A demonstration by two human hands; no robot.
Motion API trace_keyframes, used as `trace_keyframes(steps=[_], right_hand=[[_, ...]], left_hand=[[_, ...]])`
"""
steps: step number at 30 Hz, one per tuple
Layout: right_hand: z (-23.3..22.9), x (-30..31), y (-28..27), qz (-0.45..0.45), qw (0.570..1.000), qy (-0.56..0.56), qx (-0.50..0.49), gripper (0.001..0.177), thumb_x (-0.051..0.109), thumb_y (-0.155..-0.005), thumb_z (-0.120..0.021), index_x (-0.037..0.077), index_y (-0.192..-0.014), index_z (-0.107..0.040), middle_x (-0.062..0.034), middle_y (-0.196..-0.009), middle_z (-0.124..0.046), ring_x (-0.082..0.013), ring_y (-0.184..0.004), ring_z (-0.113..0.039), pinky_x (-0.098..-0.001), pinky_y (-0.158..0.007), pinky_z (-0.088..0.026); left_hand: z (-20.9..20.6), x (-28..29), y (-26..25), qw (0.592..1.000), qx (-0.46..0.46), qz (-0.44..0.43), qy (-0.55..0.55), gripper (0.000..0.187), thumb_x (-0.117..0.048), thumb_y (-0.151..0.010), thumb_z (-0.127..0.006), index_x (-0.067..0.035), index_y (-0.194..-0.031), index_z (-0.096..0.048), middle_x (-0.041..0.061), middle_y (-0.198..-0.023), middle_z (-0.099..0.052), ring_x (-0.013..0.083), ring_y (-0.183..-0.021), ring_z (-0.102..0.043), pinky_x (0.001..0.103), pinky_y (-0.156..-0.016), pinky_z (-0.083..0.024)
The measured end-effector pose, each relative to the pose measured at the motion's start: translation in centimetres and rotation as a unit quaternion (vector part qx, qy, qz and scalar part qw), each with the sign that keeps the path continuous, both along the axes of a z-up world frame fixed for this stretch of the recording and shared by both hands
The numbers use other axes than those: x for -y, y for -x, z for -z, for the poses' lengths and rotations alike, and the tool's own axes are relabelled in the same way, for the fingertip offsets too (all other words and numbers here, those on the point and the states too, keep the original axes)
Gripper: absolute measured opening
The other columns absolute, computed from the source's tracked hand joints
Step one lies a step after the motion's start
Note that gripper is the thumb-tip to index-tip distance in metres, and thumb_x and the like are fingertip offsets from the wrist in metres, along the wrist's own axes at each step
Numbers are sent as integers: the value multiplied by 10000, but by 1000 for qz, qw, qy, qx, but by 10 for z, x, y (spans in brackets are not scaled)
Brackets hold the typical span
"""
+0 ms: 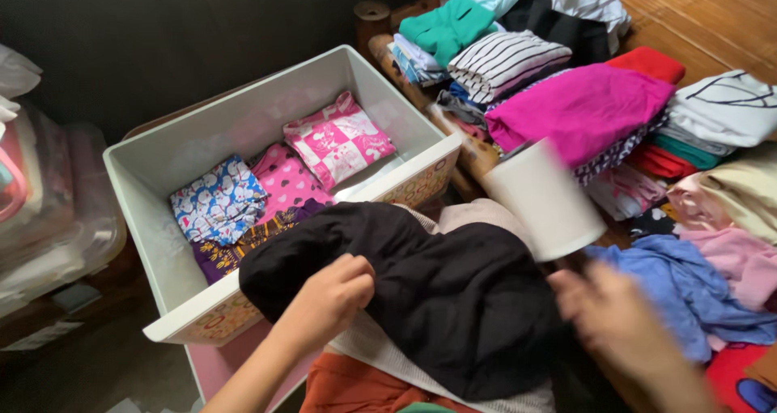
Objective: The person cleans lint from various clothing items using a lint roller, then folds them and places them into a storage bin.
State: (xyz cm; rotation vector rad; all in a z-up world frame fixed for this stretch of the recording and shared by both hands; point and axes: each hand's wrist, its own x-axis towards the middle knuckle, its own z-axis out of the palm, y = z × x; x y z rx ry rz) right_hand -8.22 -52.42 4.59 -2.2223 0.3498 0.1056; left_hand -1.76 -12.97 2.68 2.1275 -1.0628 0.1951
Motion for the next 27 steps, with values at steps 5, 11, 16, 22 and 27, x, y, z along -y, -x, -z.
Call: trace_keyframes(steps=[5,11,16,22,27], right_hand=[[78,-49,30,-223,932,283,44,351,471,-907,-623,121,-910,-612,-196,-624,-692,-425,-626,-688,-542,-543,-530],[93,11,5,-59,939,327,86,380,460,-937,-579,93,-850,-626,-247,-666,-680,-484,-697,-678,-590,-604,-532],[77,39,-17,2,942,335,39,415,466,-1001,-558,78,-900,-664,-273,-697,-668,-502,-733,-671,-596,-623,-514],[80,29,35,-97,967,172,158,384,372,-921,-595,-5,-915,-667,-293,-679,-650,-503,-641,-650,-557,-519,-493],[133,40,34,-39,978,188,79,395,363,-972,-583,-4,-834,-635,-300,-675,-634,-496,-704,-654,-553,-556,-467]], left_hand=[[43,-6,-10,998,-26,-9,-58,168,0,-738,-644,-57,-766,-489,94,-836,-511,306,-841,-582,409,-674,-508],[59,-26,-16,995,-60,-23,-80,170,35,-651,-605,-45,-761,-501,96,-814,-524,320,-840,-600,427,-700,-509],[62,-27,-13,993,-69,-41,-86,134,22,-692,-604,-50,-756,-511,96,-813,-537,325,-831,-610,428,-697,-512],[68,-24,-16,990,-97,-51,-92,98,5,-709,-603,-41,-741,-522,105,-805,-554,339,-810,-621,443,-671,-505],[65,-21,-18,990,-93,-52,-93,70,-1,-710,-578,-42,-730,-525,115,-789,-561,354,-807,-624,455,-679,-504]])
